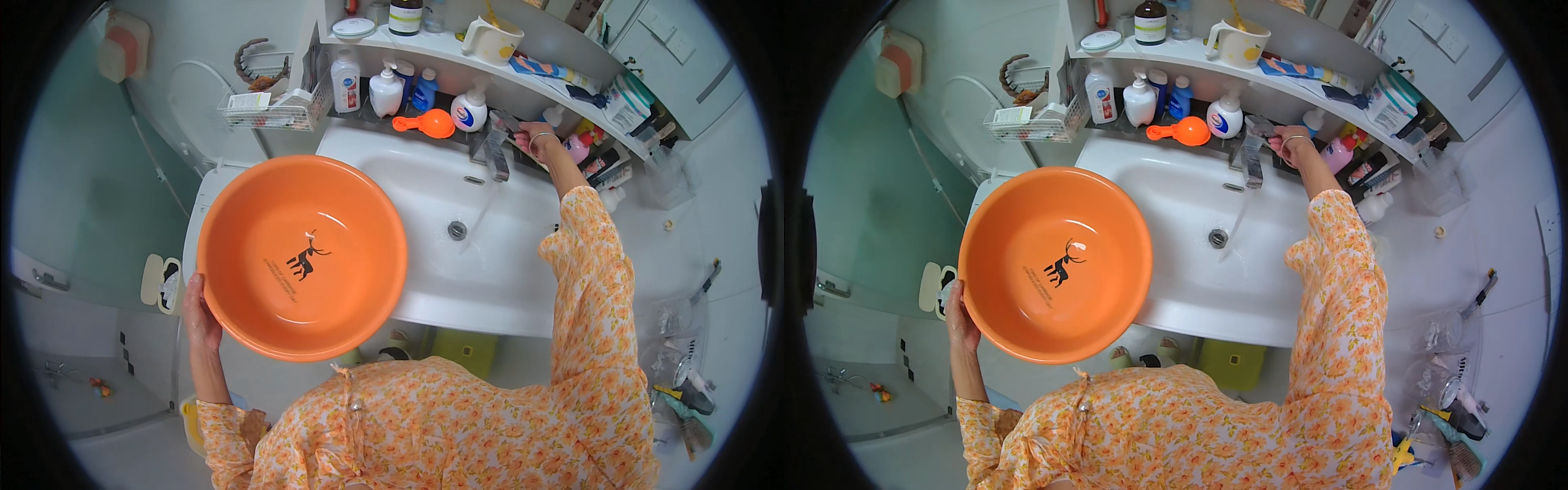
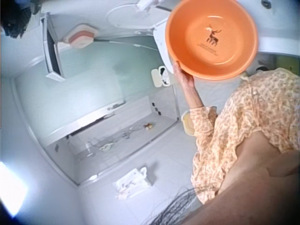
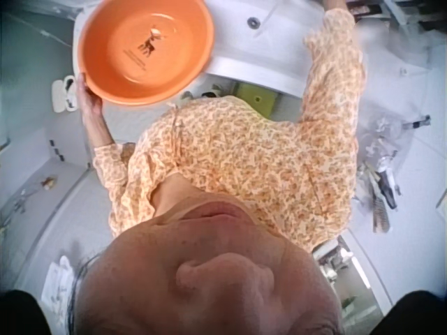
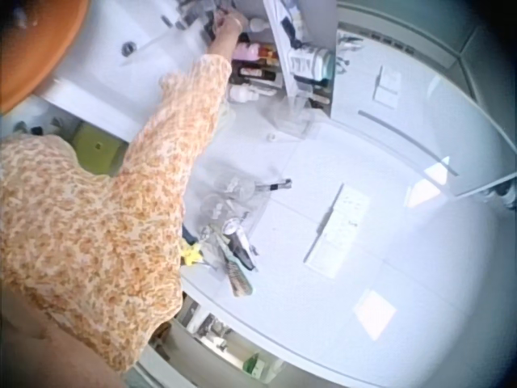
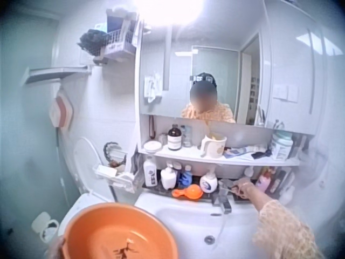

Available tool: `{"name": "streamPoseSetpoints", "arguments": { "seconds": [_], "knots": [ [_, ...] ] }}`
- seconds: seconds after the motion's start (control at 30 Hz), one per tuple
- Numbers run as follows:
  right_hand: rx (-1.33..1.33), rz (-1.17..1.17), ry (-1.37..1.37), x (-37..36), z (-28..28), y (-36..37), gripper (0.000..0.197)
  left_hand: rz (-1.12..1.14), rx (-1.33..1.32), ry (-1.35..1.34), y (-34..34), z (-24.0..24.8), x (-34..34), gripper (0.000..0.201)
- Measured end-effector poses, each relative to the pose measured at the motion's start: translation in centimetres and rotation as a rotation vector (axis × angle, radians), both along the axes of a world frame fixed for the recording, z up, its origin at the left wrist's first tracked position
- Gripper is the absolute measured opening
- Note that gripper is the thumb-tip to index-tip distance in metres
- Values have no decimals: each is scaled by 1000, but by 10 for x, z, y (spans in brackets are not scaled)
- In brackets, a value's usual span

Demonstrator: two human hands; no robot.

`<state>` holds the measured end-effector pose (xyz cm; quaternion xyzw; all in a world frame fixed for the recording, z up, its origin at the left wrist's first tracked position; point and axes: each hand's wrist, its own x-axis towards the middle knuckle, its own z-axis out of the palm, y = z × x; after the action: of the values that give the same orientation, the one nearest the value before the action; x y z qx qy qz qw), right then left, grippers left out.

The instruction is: The person places an orange basin in a bathroom sink and turns on the tap to fill it with water. They retrieve a white cloth, place it in the basin, and wash it by hand under the running water. After rinsing, they carry the basin out of the bathroom and into a bedroom.

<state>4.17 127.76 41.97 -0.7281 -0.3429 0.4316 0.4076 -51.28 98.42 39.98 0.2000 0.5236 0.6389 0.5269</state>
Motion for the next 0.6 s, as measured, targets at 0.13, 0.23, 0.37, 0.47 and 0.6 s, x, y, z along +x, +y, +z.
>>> {"name": "streamPoseSetpoints", "arguments": {
  "seconds": [0.13, 0.23, 0.37, 0.47, 0.6],
  "knots": [
    [-24, -13, 65, 3, -9, -3, 15, -2, -22, 8, 5, 0, 3, 33],
    [-46, 34, 98, 4, -12, -7, 18, -18, -13, 17, 5, 2, 4, 33],
    [80, -91, 301, 14, -40, -22, 23, -19, -4, -2, 0, 1, -2, 33],
    [-61, 189, 601, 79, -137, -52, 24, -40, -54, -30, 9, -5, 0, 35],
    [-155, -1, 523, -33, -117, -96, 10, -38, -102, -25, 2, -6, -5, 36]
  ]
}}
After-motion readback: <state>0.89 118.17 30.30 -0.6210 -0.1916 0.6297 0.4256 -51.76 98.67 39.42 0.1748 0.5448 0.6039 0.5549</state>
